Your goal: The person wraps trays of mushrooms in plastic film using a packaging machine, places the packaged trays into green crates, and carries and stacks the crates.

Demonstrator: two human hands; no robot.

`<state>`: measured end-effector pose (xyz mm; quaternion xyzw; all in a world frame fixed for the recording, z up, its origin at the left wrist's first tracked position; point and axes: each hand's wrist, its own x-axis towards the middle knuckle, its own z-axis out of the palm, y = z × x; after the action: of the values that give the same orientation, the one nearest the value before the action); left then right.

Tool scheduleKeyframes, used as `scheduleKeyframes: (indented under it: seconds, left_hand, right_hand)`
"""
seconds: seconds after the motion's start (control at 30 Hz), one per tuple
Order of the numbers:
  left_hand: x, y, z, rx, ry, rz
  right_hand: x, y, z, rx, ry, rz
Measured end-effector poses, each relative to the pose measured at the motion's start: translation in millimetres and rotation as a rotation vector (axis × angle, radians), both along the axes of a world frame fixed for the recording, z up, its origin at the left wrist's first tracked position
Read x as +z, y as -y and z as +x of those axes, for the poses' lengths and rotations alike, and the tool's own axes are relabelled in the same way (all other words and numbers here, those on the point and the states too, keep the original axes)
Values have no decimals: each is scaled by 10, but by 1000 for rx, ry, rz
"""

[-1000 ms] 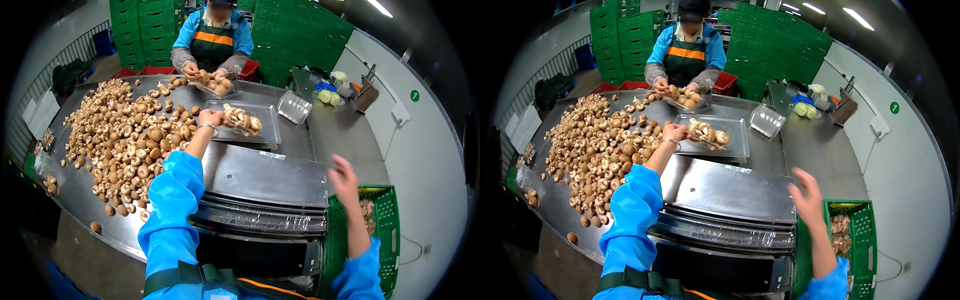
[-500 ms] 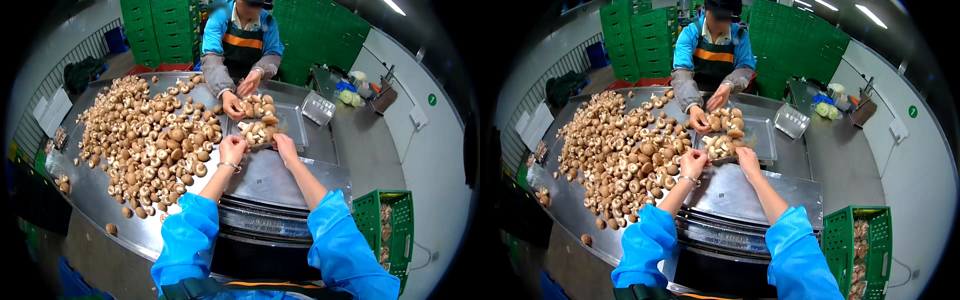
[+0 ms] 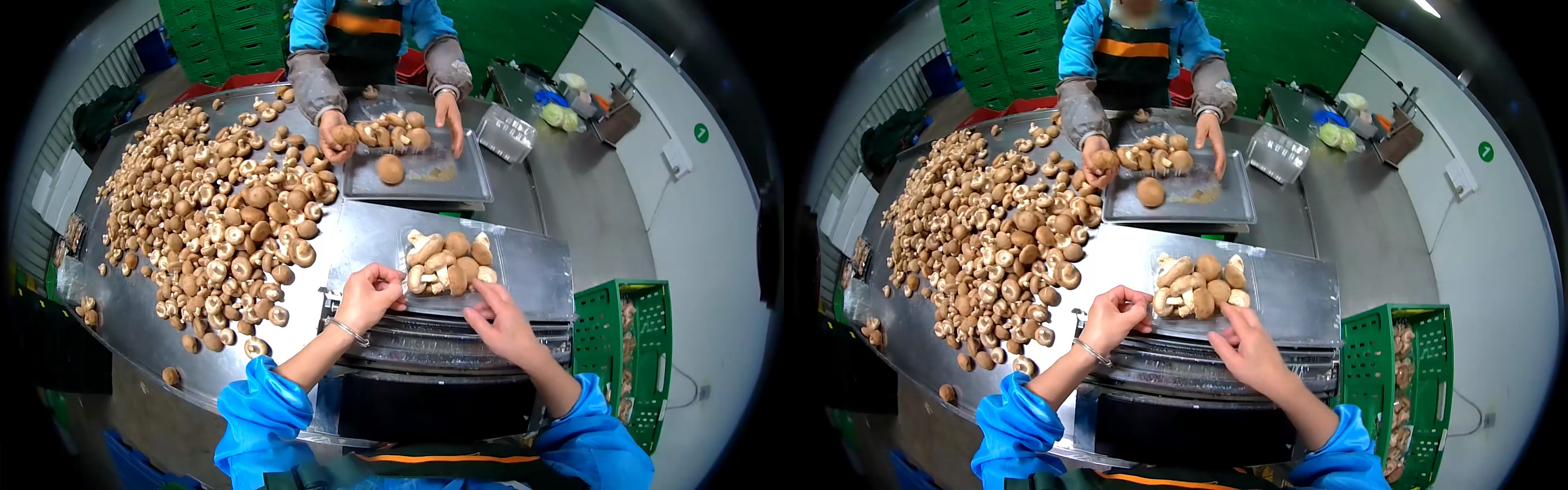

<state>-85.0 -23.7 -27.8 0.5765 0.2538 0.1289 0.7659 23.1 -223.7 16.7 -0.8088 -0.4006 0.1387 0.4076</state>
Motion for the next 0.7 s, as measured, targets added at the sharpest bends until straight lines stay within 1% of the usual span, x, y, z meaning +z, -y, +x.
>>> scheduleKeyframes:
  seconds: [0.03, 0.07, 0.1, 0.13, 0.2, 0.27, 0.33, 0.4, 0.5, 0.6, 0.67, 0.7]
  left_hand:
    - [-39, 12, -12, -11, 0, -12]
    - [-60, 9, -27, -17, 1, -24]
    - [-40, -24, -56, -68, -73, -53]
    - [44, 5, -76, -34, -74, 225]
    - [230, 29, -114, 21, -86, 798]
    - [276, 6, 3, -10, 187, 1280]
    - [339, 79, 168, -121, 126, 1379]
    - [207, 58, 323, -185, 32, 1398]
    - [77, -10, 325, -217, 47, 1308]
    - [108, -129, 209, -162, 86, 1200]
    - [86, -249, 191, -40, 57, 1226]
    - [91, -309, 216, 30, 42, 1199]
  right_hand:
    - [82, 69, 10, -11, 1, -74]
    - [149, 117, 106, 13, 66, -100]
    - [236, 119, 277, 42, 133, -127]
    - [313, 48, 450, 77, 199, -153]
    - [452, -390, 782, 180, 225, 17]
    - [475, -997, 979, 305, 238, -20]
    - [-26, -1669, 1315, 413, 486, 96]
    - [-269, -2166, 1410, 289, 512, -48]
    - [-278, -2519, 1484, 3, 573, -157]
    - [-210, -2438, 1778, 66, 456, 104]
    - [-114, -2260, 1836, 223, 645, 96]
    - [-67, -2175, 1833, 300, 738, 92]
